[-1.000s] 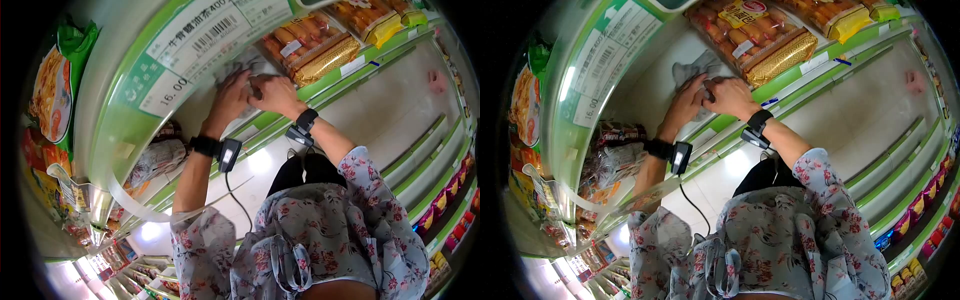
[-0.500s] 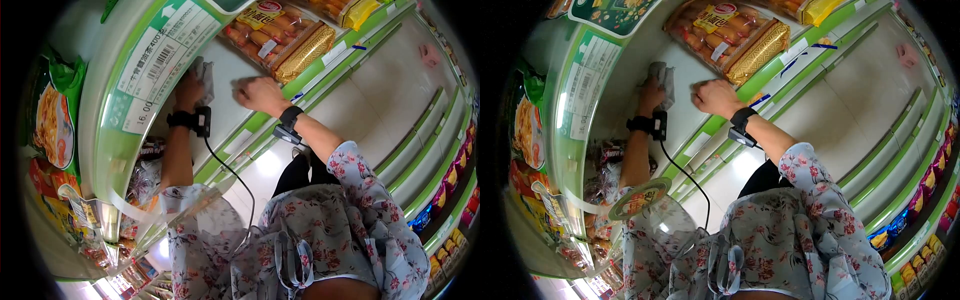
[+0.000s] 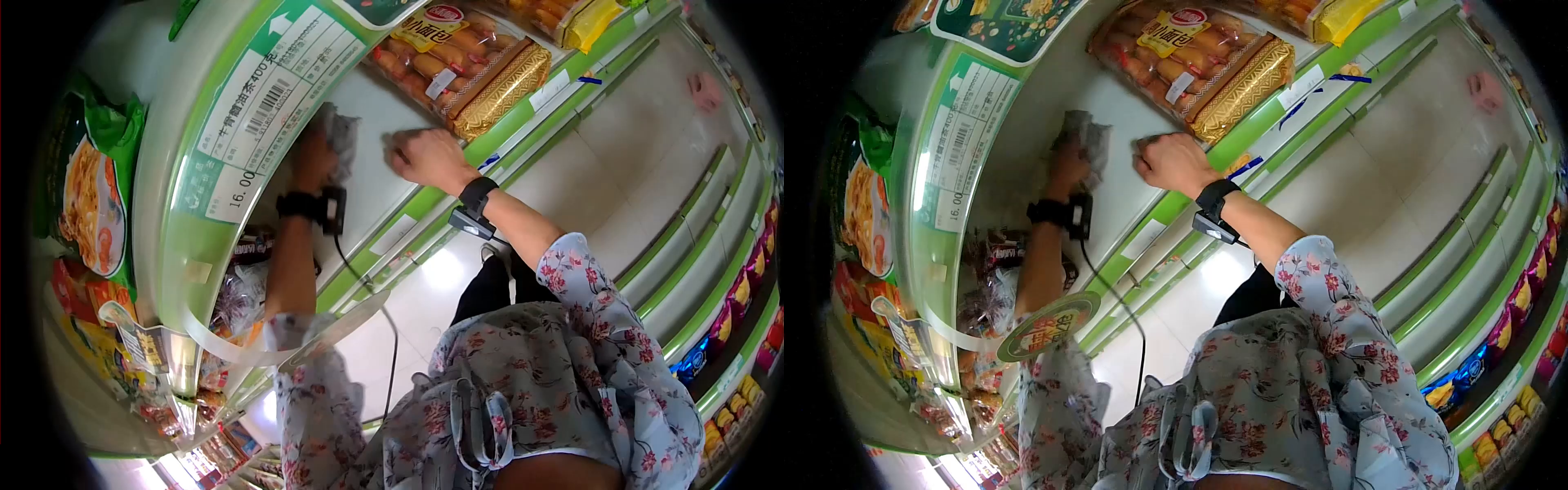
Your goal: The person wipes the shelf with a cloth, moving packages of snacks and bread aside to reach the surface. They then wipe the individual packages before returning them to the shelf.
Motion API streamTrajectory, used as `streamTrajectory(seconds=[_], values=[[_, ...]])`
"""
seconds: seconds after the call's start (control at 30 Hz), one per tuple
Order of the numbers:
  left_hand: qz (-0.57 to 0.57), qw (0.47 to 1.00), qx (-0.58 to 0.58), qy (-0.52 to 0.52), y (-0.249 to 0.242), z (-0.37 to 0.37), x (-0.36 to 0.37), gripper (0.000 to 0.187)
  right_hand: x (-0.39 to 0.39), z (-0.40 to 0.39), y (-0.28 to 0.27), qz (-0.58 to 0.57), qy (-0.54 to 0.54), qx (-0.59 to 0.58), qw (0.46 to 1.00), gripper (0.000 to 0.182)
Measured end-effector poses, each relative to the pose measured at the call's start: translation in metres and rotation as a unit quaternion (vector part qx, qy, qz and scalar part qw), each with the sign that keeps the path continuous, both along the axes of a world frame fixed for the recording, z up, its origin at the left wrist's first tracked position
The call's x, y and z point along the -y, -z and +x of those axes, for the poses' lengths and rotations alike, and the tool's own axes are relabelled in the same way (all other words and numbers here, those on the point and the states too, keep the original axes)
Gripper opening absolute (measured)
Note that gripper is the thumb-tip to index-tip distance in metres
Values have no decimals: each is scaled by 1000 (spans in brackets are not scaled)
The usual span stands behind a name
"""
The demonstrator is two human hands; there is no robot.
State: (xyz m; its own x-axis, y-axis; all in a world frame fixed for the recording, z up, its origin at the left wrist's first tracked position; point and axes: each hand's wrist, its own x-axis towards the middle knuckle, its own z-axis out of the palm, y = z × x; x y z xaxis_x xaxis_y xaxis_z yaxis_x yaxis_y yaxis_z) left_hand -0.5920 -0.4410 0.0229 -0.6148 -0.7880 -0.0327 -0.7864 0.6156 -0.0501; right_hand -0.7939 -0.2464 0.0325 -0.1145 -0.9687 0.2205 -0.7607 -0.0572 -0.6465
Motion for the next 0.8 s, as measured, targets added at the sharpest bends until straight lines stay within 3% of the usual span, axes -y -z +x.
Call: streamTrajectory(seconds=[0.1,0.17,0.2,0.23,0.3,0.4,0.5,0.53,0.6,0.63,0.7,0.77,0.8], values=[[6,1000,-4,-4,5,-19,19,52,2,-3,8,-29,14,4,999,34],[107,992,12,-58,-54,-40,-50,55,1,1,10,-22,4,-1,1000,34],[54,996,64,-10,-44,-29,-59,57,1,0,6,-4,1,-6,1000,34],[78,989,114,-48,-61,-39,-90,58,-1,1,1,15,1,-8,1000,34],[22,999,-27,39,-39,-17,-122,55,-3,3,-2,6,-2,-11,1000,32],[35,995,-91,1,-47,-5,-135,54,-5,-1,-4,-3,-2,-2,1000,29],[38,988,44,-143,4,44,-63,52,-3,-1,1,-5,3,12,1000,29],[153,970,68,-177,0,56,-34,52,0,0,9,-12,0,11,1000,27],[232,951,122,-165,0,75,14,53,1,-1,15,-5,-10,3,1000,24],[193,963,145,-121,7,82,38,53,2,-1,16,-2,-14,-4,1000,22],[72,991,96,-53,32,67,60,53,2,0,16,-17,0,12,1000,22],[-90,995,-50,-7,54,48,77,55,0,-2,7,-32,6,32,999,21],[-25,994,-108,0,26,11,54,58,-1,-2,7,-29,4,42,999,20]])
